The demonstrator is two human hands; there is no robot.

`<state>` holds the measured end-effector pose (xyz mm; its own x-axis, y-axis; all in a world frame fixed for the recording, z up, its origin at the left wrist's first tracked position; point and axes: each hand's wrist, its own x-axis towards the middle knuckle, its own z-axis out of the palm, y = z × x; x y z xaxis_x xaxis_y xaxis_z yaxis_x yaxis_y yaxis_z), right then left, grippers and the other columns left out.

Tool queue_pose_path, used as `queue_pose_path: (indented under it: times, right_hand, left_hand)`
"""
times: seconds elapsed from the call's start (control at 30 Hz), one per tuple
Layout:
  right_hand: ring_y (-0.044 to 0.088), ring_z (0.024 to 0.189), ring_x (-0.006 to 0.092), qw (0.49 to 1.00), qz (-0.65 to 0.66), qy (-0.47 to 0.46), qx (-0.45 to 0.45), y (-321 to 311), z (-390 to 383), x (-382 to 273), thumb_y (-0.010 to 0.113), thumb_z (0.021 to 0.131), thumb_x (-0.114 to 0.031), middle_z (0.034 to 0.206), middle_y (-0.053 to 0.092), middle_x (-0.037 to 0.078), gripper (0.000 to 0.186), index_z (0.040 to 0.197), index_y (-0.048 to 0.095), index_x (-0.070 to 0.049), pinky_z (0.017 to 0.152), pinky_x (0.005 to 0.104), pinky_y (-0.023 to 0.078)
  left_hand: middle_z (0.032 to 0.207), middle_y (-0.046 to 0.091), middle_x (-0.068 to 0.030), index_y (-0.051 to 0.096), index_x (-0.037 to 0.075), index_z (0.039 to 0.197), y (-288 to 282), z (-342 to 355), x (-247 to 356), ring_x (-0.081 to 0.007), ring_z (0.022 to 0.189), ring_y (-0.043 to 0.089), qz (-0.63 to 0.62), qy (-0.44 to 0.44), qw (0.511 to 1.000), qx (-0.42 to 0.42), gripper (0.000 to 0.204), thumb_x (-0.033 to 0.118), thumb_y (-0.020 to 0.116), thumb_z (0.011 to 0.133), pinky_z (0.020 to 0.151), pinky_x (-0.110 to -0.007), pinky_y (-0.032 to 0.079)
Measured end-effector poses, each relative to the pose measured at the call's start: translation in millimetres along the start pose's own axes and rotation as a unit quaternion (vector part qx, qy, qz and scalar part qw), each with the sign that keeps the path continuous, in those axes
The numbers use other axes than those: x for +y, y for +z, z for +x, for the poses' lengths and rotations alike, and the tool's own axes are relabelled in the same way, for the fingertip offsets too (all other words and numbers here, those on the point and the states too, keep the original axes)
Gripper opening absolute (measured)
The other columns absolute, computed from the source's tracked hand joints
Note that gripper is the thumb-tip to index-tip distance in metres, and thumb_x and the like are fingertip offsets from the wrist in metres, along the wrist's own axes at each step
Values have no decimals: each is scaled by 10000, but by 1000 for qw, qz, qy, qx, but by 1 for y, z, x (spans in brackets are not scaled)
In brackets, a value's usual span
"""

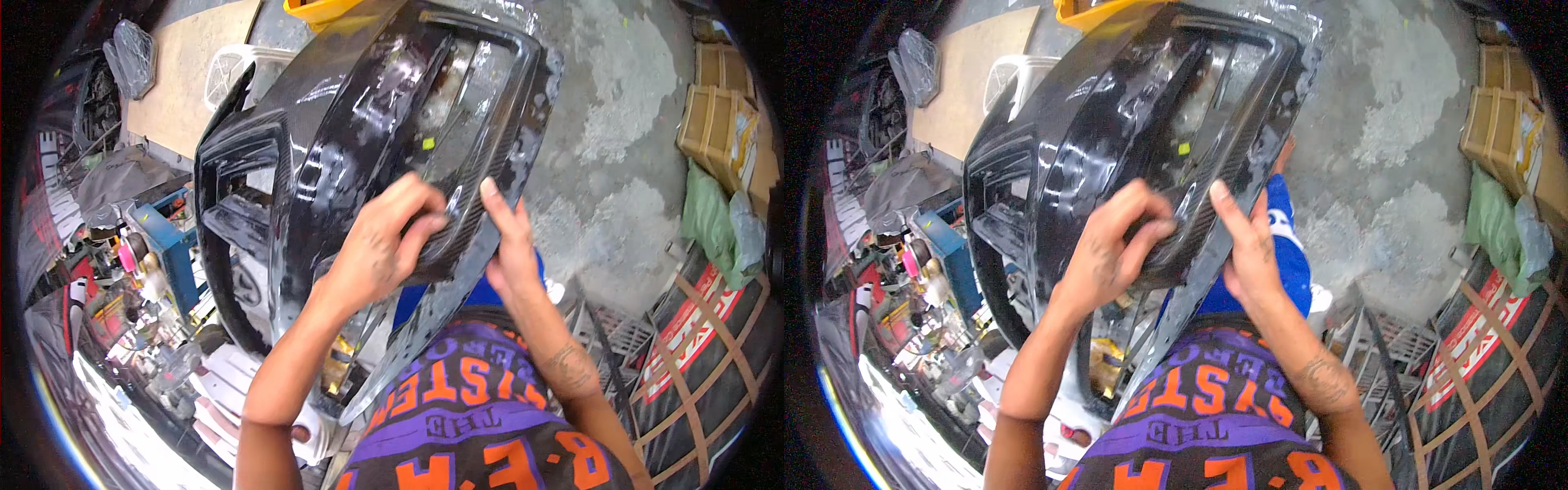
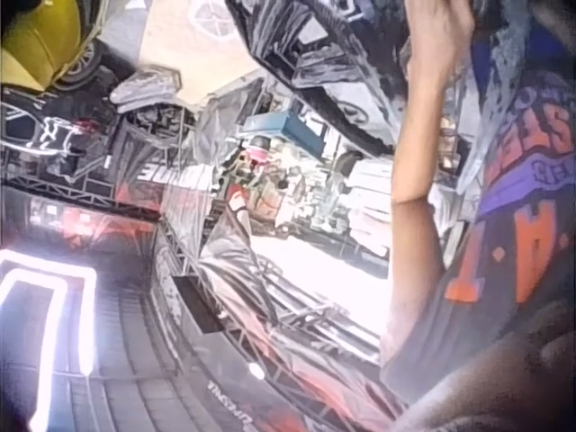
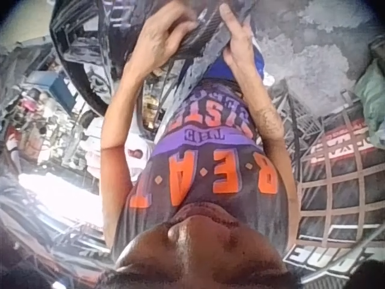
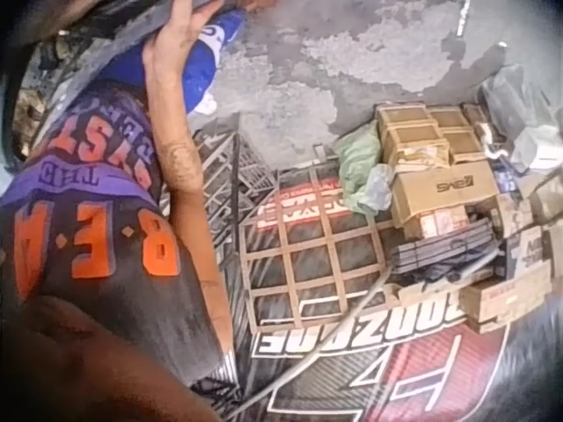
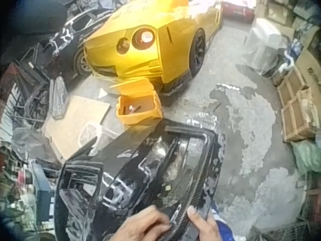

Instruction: Wet sanding a carbon fiber automotive bumper component in a body shop.

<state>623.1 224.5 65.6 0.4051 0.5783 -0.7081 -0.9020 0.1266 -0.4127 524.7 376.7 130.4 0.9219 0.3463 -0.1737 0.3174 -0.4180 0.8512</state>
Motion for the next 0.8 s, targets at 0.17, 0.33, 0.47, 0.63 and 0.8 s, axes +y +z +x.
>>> queue_pose_path:
  times: [0.17, 0.33, 0.47, 0.63, 0.8]
  right_hand:
    - [553, 1225, 211, 1000, 10, -10, 15, 5, 0, 3, 641, 996, -164, 1387, 516, 92, 760, 1603, 184, -197, 1052, 378, 469]
    - [553, 1236, 214, 1000, 2, 21, 8, 1, -1, -1, 638, 1004, -184, 1367, 538, 86, 639, 1538, 291, -142, 1046, 384, 473]
    - [533, 1257, 215, 1000, -6, 6, 16, 0, -2, 1, 643, 1004, -192, 1383, 521, 87, 614, 1518, 310, -138, 1052, 387, 462]
    - [519, 1261, 197, 1000, -8, 9, 8, -2, -1, 1, 664, 993, -207, 1370, 529, 76, 612, 1493, 326, -108, 1069, 380, 432]
    - [520, 1235, 191, 1000, 2, 27, 2, 1, -5, 1, 678, 986, -224, 1342, 522, 69, 602, 1467, 333, -119, 1073, 368, 412]
  left_hand:
    - [867, 599, -144, 589, -28, 941, 11, 5, -4, -308, 804, 608, -25, -30, 999, 26, 111, 11, 661, 865, 736, -363, 475]
    - [859, 600, -132, 584, -26, 946, 16, 9, -2, -272, 814, 621, -40, -51, 997, 37, 108, 39, 655, 897, 710, -355, 479]
    - [844, 592, -141, 580, -26, 939, 28, 31, -12, -252, 790, 628, -20, -7, 997, 76, 108, -4, 659, 867, 726, -346, 485]
    - [846, 584, -149, 578, -30, 942, 32, 49, -15, -262, 791, 625, -30, -19, 997, 74, 107, 4, 652, 872, 737, -360, 484]
    - [865, 607, -134, 580, -28, 951, 30, 53, -16, -232, 779, 597, -18, -37, 997, 66, 113, 62, 638, 914, 736, -352, 480]
